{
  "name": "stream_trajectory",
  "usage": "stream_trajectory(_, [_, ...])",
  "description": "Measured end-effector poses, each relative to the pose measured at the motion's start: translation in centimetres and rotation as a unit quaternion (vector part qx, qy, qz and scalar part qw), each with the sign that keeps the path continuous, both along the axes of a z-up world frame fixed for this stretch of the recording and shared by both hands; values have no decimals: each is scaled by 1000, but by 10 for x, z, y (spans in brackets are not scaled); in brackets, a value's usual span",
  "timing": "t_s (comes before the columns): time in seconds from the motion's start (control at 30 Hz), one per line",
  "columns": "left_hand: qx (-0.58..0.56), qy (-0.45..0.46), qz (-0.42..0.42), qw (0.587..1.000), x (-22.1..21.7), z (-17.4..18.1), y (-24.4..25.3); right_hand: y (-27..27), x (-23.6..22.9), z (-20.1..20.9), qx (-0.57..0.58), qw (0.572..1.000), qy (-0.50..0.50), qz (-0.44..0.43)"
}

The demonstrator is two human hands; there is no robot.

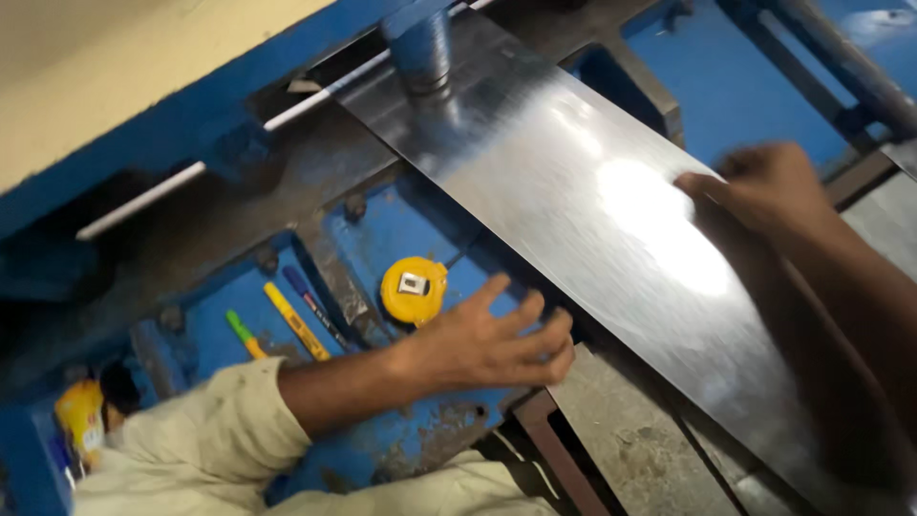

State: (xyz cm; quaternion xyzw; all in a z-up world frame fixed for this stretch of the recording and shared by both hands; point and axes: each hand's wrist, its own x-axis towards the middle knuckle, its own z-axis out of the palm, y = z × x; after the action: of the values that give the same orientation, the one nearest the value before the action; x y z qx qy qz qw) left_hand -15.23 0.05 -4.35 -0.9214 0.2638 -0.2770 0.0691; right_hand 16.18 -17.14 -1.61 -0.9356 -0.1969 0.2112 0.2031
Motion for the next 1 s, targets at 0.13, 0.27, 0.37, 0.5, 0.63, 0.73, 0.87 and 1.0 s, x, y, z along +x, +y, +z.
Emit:
stream_trajectory(0.13, [-47, 18, -47, 998, 3, -11, -6, 73, 10, -1, 85, 996, -14, 29])
stream_trajectory(0.27, [-30, 46, -35, 998, -3, -9, -10, 149, 15, -6, 182, 928, -206, 250])
stream_trajectory(0.37, [-30, 36, -18, 999, -4, 2, -6, 166, 14, 2, -87, 873, -417, 239])
stream_trajectory(0.5, [19, 54, 48, 997, -1, 16, -4, 43, 46, 25, 187, 920, -257, 229])
stream_trajectory(0.63, [63, 82, 90, 991, 18, 25, -14, -110, 56, 11, 73, 953, -258, 142])
stream_trajectory(0.73, [36, 124, 42, 991, 37, 23, -33, -190, 49, -17, 44, 971, -211, 100])
stream_trajectory(0.87, [-40, 165, -28, 985, 65, 12, -87, -247, 26, -37, 61, 984, -164, 27])
stream_trajectory(1.0, [20, 179, -64, 982, 80, 14, -133, -265, 1, -45, 38, 982, -182, -15])
